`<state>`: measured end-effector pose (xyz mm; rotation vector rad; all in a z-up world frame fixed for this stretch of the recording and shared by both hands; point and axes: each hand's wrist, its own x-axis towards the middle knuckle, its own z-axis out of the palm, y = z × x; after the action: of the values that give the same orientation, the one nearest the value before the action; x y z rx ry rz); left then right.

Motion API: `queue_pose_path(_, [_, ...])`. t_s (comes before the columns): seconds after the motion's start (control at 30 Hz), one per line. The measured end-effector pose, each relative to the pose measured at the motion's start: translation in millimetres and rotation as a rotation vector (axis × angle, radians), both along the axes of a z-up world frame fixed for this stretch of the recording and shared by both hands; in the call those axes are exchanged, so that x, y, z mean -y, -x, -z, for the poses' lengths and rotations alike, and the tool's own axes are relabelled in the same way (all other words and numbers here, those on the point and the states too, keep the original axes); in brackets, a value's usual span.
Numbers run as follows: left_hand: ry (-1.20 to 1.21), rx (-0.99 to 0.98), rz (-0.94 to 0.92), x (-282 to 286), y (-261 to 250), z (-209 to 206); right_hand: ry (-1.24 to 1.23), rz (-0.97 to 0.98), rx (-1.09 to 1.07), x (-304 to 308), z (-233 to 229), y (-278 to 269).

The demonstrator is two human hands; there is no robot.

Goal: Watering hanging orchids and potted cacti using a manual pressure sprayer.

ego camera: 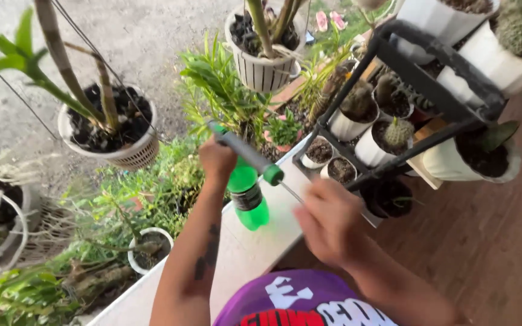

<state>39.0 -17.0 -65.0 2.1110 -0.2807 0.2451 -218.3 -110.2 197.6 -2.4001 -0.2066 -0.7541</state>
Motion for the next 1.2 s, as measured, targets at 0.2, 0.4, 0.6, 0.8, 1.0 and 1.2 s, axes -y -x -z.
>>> queue_pose_path(0.2, [0.177, -0.136, 0.087, 4.2, 41.0, -60.3, -0.134, -0.177, 0.010, 12.5, 18.1, -12.3])
queue_pose_path(0.4, [0.842, -0.542, 0.397, -9.5, 74.1, -142.3, -0.117, -0.018, -0.237, 33.8, 81.0, 4.5])
queue_pose_path(0.6, [0.799, -0.248, 0.457, 17.1, 103.5, -166.1, 0.056, 0.194, -0.148, 56.8, 41.9, 19.8])
queue_pose_path(0.8, [1.156, -0.032, 0.660, 14.5, 113.6, -200.0, 0.060, 0.185, -0.123, 58.6, 29.2, 27.6])
queue_pose_path(1.0, [1.388, -0.111, 0.609, 19.6, 111.6, -186.4, 0.154, 0.214, -0.148, 63.3, 7.5, 25.9])
queue_pose_path(1.2, [1.398, -0.112, 0.507, 8.9, 115.6, -193.8, 0.154, 0.176, -0.166, 58.7, -5.4, 27.1])
